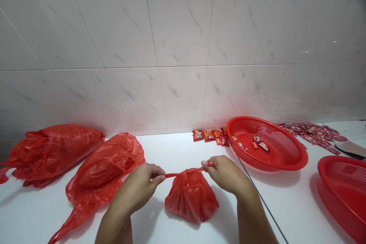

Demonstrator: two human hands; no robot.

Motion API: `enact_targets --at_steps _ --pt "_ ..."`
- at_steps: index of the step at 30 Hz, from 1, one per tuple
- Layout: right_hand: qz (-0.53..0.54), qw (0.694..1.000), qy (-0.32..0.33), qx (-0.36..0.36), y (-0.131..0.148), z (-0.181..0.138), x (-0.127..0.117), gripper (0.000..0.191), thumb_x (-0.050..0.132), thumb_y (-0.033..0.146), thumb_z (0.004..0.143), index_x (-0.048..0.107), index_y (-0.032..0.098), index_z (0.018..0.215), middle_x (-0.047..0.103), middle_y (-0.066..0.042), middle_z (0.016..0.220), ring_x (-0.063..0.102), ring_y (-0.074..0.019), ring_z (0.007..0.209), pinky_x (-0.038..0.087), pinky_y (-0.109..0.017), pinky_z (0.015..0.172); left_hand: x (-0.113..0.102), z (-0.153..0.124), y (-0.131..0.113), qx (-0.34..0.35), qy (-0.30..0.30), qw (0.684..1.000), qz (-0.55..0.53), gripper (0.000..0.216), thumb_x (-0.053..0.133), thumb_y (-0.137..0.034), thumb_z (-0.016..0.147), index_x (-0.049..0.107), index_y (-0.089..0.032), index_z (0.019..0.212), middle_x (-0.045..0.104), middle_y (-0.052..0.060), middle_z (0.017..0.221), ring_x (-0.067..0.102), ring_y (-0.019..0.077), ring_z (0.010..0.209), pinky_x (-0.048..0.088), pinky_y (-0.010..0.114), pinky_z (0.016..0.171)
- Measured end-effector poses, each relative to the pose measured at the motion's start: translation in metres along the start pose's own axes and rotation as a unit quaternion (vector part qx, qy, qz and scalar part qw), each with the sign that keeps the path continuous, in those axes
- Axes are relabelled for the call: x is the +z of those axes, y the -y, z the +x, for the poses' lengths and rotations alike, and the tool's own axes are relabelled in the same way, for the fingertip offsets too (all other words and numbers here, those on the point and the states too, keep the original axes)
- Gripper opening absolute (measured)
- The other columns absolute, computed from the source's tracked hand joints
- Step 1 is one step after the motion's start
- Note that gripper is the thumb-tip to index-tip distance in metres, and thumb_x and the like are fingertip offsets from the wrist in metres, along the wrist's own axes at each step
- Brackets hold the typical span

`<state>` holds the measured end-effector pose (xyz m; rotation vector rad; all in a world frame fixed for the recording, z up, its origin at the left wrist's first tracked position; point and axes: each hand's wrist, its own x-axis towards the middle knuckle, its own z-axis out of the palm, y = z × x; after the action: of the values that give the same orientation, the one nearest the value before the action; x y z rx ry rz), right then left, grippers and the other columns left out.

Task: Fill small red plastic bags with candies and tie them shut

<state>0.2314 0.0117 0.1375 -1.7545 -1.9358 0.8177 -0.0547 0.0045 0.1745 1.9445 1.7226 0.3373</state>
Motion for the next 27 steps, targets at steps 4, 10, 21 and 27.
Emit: enact_targets --at_steps 4,10,21,27 --pt "0.009 0.994 0.071 0.082 -0.026 0.012 -0.01 0.047 0.047 0.042 0.102 0.061 0.02 0.063 0.073 -0.006 0.074 0.062 -0.0194 0.066 0.039 -0.032 0.064 -0.008 0.004 0.027 -0.09 0.022 0.994 0.059 0.028 0.056 -0.038 0.087 0.077 -0.021 0.079 0.069 0.004 0.073 0.062 0.0244 0.073 0.035 0.032 0.063" --pt "-0.002 0.999 0.023 0.024 -0.04 0.009 -0.018 0.055 0.043 0.05 0.105 0.062 0.02 0.063 0.068 -0.005 0.069 0.061 -0.0196 0.065 0.04 -0.033 0.064 -0.013 -0.003 0.025 -0.034 -0.012 0.999 0.03 0.032 0.052 -0.043 0.093 0.073 -0.022 0.083 0.071 0.004 0.082 0.062 0.0234 0.078 0.038 0.032 0.066" --pt "0.337 0.871 0.253 -0.255 0.016 0.0 0.022 0.065 0.047 0.075 0.101 0.075 0.018 0.086 0.074 -0.007 0.086 0.073 -0.0199 0.086 0.059 -0.033 0.08 0.025 -0.018 -0.043 0.197 -0.046 0.961 -0.189 0.027 0.059 -0.044 0.102 0.075 -0.025 0.092 0.072 0.005 0.102 0.067 0.0193 0.093 0.05 0.027 0.072" --pt "0.389 0.849 0.22 -0.282 0.015 0.001 0.027 0.062 0.049 0.066 0.105 0.071 0.015 0.078 0.072 -0.006 0.076 0.071 -0.0177 0.074 0.056 -0.031 0.076 0.023 -0.028 -0.049 0.187 -0.031 0.956 -0.224 0.022 0.067 -0.031 0.095 0.069 -0.03 0.118 0.071 0.002 0.118 0.063 0.0213 0.119 0.049 0.033 0.105"
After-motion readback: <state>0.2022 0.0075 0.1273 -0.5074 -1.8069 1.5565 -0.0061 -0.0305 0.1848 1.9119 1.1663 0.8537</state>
